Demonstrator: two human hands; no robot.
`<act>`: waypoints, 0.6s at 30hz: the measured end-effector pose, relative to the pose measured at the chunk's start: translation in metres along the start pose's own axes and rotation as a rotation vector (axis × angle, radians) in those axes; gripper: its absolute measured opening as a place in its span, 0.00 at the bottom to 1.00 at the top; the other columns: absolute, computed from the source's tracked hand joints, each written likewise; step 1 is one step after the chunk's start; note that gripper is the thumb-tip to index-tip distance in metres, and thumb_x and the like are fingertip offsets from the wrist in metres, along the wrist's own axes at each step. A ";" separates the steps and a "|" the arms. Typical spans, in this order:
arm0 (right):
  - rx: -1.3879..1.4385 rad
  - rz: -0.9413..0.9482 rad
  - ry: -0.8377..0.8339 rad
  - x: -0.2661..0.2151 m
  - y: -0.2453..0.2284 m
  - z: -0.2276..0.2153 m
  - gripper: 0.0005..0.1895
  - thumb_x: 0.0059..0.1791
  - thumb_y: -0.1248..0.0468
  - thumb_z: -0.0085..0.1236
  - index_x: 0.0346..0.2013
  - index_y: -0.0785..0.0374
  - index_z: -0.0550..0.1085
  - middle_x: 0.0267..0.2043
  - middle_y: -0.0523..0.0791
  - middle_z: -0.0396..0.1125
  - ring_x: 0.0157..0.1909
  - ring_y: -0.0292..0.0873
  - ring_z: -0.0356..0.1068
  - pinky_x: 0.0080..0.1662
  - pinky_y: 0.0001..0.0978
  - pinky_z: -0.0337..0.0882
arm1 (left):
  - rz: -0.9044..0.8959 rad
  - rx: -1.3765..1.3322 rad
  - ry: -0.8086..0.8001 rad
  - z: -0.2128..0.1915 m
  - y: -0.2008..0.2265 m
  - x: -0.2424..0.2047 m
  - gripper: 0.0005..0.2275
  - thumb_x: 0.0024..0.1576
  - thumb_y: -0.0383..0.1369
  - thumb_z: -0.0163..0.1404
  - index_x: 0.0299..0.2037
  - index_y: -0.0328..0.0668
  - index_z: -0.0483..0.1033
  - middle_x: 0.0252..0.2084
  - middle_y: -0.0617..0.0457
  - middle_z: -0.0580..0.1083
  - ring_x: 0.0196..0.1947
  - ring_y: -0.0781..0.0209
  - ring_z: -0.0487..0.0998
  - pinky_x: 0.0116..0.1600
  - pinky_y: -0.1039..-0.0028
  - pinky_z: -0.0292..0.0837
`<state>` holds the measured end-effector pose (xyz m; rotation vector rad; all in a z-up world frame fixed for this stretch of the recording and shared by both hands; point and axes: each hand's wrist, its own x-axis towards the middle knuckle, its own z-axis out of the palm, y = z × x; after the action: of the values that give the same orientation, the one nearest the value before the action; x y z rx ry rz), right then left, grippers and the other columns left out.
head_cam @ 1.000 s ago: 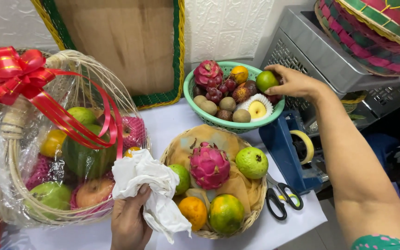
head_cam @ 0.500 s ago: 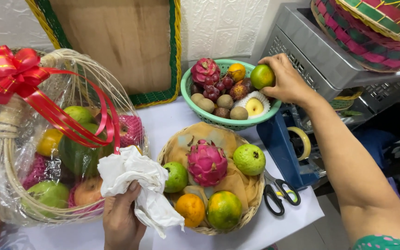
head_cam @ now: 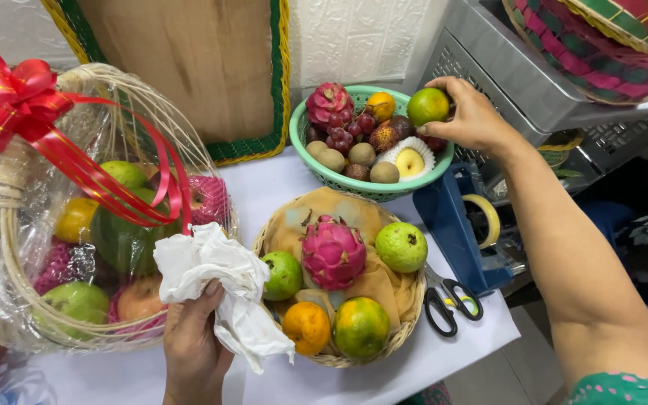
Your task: Cleaning various fruits with a tissue and preparing them for a gift basket.
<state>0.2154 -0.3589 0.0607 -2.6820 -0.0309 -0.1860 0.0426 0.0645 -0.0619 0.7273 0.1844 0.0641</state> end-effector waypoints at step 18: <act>-0.015 -0.096 -0.029 0.040 -0.007 0.021 0.41 0.41 0.55 0.68 0.67 0.56 0.64 0.62 0.51 0.59 0.62 0.52 0.61 0.61 0.44 0.61 | -0.013 -0.036 -0.066 -0.011 -0.008 0.007 0.20 0.57 0.23 0.46 0.61 0.29 0.71 0.51 0.39 0.76 0.53 0.46 0.76 0.57 0.61 0.70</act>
<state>0.2571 -0.3441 0.0501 -2.7004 -0.1677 -0.1773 0.0470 0.0670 -0.0763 0.6917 0.1245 0.0313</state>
